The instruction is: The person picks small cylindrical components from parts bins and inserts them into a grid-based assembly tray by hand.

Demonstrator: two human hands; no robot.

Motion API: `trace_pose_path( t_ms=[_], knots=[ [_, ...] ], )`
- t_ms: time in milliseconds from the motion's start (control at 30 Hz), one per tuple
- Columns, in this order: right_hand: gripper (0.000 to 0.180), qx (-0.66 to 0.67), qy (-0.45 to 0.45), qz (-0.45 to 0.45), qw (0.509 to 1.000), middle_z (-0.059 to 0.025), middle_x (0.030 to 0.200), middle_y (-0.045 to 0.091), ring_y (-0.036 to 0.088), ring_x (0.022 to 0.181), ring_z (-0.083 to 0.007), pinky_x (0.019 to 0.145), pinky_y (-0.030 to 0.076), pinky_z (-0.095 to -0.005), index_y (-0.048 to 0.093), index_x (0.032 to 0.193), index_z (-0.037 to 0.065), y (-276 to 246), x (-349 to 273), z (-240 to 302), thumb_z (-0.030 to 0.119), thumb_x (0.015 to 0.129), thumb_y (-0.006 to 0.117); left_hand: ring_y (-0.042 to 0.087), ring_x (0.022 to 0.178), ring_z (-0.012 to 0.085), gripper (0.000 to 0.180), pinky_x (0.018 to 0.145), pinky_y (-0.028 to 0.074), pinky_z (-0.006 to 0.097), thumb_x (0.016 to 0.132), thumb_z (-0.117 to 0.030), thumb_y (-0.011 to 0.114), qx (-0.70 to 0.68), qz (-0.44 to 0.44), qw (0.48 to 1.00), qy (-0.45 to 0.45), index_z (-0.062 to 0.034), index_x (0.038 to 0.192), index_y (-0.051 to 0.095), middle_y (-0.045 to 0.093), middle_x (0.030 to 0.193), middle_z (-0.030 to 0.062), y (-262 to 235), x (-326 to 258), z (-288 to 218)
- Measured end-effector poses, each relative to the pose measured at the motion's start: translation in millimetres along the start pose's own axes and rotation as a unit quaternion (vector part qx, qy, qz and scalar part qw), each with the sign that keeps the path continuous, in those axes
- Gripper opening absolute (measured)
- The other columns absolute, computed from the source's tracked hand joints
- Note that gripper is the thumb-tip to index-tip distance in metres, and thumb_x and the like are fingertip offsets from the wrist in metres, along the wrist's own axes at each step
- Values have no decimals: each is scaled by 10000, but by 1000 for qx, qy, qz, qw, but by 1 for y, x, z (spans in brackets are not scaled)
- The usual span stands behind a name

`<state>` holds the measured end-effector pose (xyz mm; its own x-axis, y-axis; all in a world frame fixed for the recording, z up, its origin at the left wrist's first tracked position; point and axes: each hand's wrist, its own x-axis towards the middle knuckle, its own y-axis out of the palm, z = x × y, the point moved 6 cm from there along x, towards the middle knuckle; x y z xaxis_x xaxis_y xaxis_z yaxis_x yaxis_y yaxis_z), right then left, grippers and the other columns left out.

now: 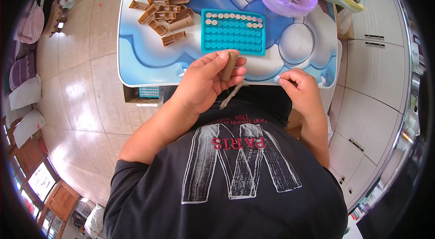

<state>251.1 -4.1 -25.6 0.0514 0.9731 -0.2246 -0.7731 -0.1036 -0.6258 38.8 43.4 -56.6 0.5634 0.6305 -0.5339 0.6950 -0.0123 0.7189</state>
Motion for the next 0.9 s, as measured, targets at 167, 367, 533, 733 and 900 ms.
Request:
trace_pose_path(
  t_ms=[167,367,533,733,900],
  knots=[
    [108,-20,41,-1,999,-111,744,587,564,646,-231,578,421,-314,598,801,-7,-2,-4,4,88,781,646,619,917,186,329,818,524,300,969,-232,449,-2,-4,1000,-3,19,1174,508,598,1085,140,1,0,1],
    [153,-106,40,-12,994,-147,752,597,576,672,-297,587,428,-363,591,788,-4,-7,-5,7,138,782,648,620,913,186,323,815,525,300,968,-223,452,-5,0,1000,-2,19,1173,510,600,1075,140,0,1,1],
    [146,-122,65,-15,990,-148,734,605,583,672,-308,603,442,-365,605,790,2,-20,-9,5,143,782,643,620,905,182,322,817,521,300,965,-221,460,-10,1,1000,6,23,1168,515,604,1049,133,-2,2,1],
    [97,-68,31,-55,996,-123,745,626,592,662,-233,603,452,-302,641,850,2,-33,-11,18,78,789,645,619,895,176,330,815,517,294,965,-226,462,-12,10,1000,-6,31,1165,516,611,1018,117,-2,2,5],
    [157,18,-268,-177,947,-87,878,613,599,717,-184,611,464,-264,661,885,20,7,3,82,-19,737,696,616,860,167,331,815,507,299,972,-232,442,-9,10,1000,3,36,1157,505,613,987,104,-4,5,6]
  ],
)
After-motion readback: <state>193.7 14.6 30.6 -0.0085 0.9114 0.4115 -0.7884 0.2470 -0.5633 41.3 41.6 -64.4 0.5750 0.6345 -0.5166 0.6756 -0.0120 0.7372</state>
